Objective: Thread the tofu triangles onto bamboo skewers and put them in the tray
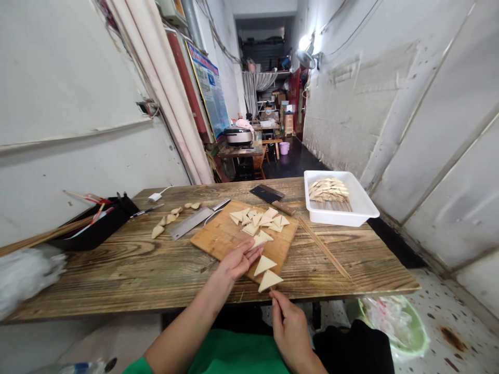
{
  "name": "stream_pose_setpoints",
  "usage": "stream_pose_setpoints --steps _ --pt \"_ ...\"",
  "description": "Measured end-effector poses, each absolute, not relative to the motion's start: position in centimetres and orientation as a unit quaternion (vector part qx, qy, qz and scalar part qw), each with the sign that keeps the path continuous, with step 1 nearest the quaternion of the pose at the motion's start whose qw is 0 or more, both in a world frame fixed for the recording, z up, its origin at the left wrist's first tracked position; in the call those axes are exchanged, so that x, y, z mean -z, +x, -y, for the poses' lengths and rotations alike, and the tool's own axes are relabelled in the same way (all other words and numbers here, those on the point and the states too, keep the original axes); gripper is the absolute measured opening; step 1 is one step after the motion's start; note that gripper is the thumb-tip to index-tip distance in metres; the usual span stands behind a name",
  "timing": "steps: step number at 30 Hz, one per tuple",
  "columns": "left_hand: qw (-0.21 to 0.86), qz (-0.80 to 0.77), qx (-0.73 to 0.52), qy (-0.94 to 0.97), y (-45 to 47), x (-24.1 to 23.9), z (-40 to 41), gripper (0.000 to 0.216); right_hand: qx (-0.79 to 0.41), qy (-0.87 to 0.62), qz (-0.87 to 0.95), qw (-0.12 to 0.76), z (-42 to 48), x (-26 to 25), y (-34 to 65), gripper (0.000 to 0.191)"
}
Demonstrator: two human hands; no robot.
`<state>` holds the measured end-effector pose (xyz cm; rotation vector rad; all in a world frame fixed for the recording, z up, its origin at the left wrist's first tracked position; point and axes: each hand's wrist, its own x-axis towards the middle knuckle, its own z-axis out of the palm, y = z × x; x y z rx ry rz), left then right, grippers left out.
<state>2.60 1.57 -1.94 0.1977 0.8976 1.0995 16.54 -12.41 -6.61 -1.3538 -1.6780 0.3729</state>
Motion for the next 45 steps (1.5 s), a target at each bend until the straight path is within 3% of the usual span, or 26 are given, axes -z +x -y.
stream_pose_setpoints --steps 16,30,45 --pt "0.742 -0.412 -0.508 0.148 3.1 1.7 -0.3 0.021 -0.140 -0.543 0.686 0.464 12.2 6.4 16.5 0.032" --pt "0.763 -0.407 -0.473 0.169 3.1 1.6 -0.7 0.008 -0.125 -0.525 0.696 0.473 12.5 6.7 16.6 0.028" --pt "0.762 -0.423 -0.457 0.177 4.2 1.4 0.3 0.012 -0.114 -0.529 0.698 0.469 12.3 7.2 16.8 0.030"
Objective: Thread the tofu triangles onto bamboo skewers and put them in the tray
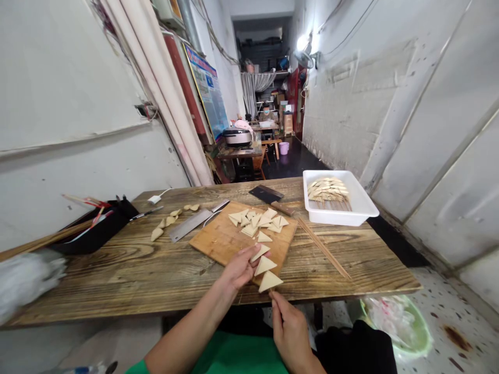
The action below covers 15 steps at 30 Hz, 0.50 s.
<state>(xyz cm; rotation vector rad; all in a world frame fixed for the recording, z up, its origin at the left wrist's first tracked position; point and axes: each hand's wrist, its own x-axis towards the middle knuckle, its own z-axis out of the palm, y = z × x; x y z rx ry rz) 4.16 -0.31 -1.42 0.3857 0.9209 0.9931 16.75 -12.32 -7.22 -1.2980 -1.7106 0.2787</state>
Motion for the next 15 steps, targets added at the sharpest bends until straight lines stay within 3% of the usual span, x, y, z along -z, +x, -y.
stream_pose_setpoints --steps 9,15 --pt "0.760 -0.413 -0.463 0.193 4.9 1.4 0.5 0.008 -0.110 -0.523 0.695 0.481 12.0 7.3 16.7 0.028" --pt "0.826 -0.317 -0.433 0.173 3.7 1.0 0.1 0.033 -0.108 -0.539 0.665 0.506 11.4 6.9 17.2 0.026"
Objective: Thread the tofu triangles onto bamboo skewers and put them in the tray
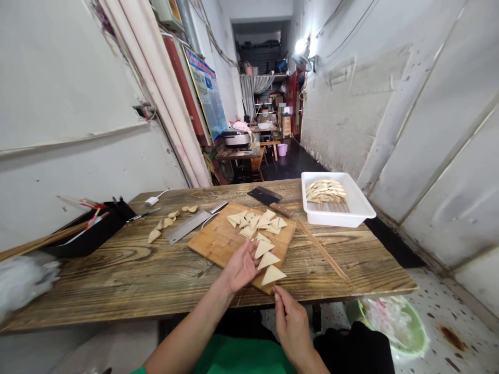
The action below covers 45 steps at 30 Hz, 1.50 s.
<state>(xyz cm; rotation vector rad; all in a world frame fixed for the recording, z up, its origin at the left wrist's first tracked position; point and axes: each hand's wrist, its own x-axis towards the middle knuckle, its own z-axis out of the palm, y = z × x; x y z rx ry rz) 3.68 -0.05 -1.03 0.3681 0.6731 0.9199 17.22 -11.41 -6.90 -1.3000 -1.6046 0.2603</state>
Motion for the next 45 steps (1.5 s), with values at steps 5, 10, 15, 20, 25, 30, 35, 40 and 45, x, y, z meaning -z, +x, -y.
stream_pose_setpoints --steps 5,10,15,20,25,30,35,40,45 --pt "0.803 -0.336 -0.425 0.249 3.3 1.4 0.6 0.020 -0.140 -0.553 0.655 0.496 11.4 6.5 17.3 0.027" --pt "0.768 -0.374 -0.463 0.236 3.0 1.7 0.1 0.012 -0.190 -0.572 0.664 0.442 11.6 6.4 17.8 0.026" --pt "0.753 -0.376 -0.502 0.199 2.8 2.0 -0.4 0.014 -0.164 -0.565 0.670 0.453 11.8 6.9 18.2 0.026" --pt "0.767 -0.365 -0.496 0.179 3.6 2.6 -0.2 0.020 -0.136 -0.555 0.676 0.466 11.6 7.0 17.5 0.029" --pt "0.788 -0.366 -0.475 0.137 4.5 2.8 0.6 0.019 -0.108 -0.546 0.674 0.485 11.3 7.3 17.1 0.030" --pt "0.801 -0.340 -0.471 0.144 5.3 2.5 1.7 0.019 -0.093 -0.537 0.672 0.501 11.1 7.3 17.1 0.026" --pt "0.802 -0.345 -0.466 0.144 5.5 1.9 1.8 0.015 -0.086 -0.532 0.672 0.507 11.1 7.2 17.1 0.025" --pt "0.806 -0.339 -0.461 0.151 5.7 1.7 1.9 0.015 -0.085 -0.536 0.668 0.509 11.2 7.5 17.0 0.025" --pt "0.808 -0.341 -0.457 0.146 5.7 2.1 2.1 0.017 -0.082 -0.532 0.666 0.516 11.4 7.4 17.0 0.025"
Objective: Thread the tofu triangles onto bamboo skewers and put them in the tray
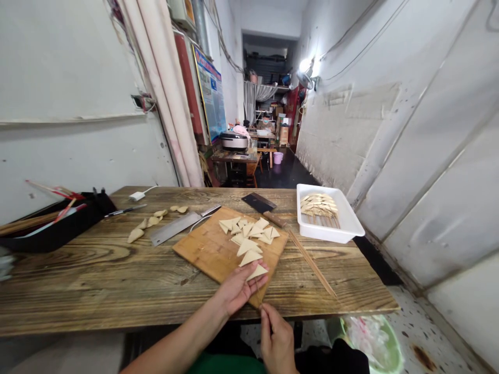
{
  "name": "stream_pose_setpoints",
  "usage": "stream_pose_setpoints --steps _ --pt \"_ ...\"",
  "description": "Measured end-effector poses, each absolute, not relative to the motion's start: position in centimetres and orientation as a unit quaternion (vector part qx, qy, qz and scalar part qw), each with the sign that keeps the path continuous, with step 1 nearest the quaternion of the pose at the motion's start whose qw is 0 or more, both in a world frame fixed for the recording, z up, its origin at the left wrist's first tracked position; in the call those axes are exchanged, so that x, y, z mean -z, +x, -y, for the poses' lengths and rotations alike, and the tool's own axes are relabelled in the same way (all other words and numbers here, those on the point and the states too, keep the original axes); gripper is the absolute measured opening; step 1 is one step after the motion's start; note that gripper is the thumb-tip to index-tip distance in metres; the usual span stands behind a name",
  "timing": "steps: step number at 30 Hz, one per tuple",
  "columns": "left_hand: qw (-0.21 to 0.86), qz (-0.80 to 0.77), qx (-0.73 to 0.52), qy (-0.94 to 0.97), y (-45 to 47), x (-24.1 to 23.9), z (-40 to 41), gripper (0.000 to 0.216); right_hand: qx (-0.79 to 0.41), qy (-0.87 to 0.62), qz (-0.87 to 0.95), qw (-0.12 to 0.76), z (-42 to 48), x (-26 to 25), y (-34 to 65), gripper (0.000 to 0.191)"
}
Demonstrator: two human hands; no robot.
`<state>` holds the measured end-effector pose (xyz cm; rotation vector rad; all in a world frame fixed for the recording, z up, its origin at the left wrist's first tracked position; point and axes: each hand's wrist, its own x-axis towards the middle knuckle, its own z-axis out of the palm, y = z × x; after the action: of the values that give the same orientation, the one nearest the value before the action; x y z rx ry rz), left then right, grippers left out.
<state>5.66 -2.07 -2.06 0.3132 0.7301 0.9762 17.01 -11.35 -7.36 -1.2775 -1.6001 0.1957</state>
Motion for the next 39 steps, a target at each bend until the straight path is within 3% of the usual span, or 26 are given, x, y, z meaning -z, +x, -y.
stream_pose_setpoints --steps 4,19,23,26,29,31,32,39 --pt "0.793 -0.351 -0.479 0.138 5.1 2.0 1.5 0.026 -0.084 -0.531 0.668 0.514 11.4 7.2 17.1 0.024" --pt "0.764 -0.389 -0.492 0.152 4.8 2.5 0.2 0.013 -0.080 -0.520 0.675 0.517 11.7 7.3 16.8 0.024" --pt "0.763 -0.348 -0.505 0.203 4.5 1.7 0.5 0.024 -0.071 -0.547 0.667 0.501 11.3 6.5 17.4 0.026" --pt "0.670 -0.392 -0.551 0.306 3.2 2.1 0.8 0.034 -0.020 -0.572 0.662 0.483 10.5 5.2 19.7 0.027" --pt "0.529 -0.482 -0.553 0.427 1.4 3.7 1.0 0.034 0.040 -0.613 0.660 0.432 8.6 2.8 23.8 0.030" --pt "0.492 -0.508 -0.543 0.453 0.6 4.8 1.0 0.033 0.062 -0.672 0.643 0.363 6.4 0.6 27.1 0.035" --pt "0.487 -0.514 -0.543 0.452 0.4 5.2 1.0 0.033 0.075 -0.716 0.623 0.307 4.9 -0.6 28.7 0.035" --pt "0.516 -0.514 -0.543 0.418 0.2 5.5 0.4 0.034 0.100 -0.817 0.534 0.192 -7.4 -6.1 36.7 0.026"
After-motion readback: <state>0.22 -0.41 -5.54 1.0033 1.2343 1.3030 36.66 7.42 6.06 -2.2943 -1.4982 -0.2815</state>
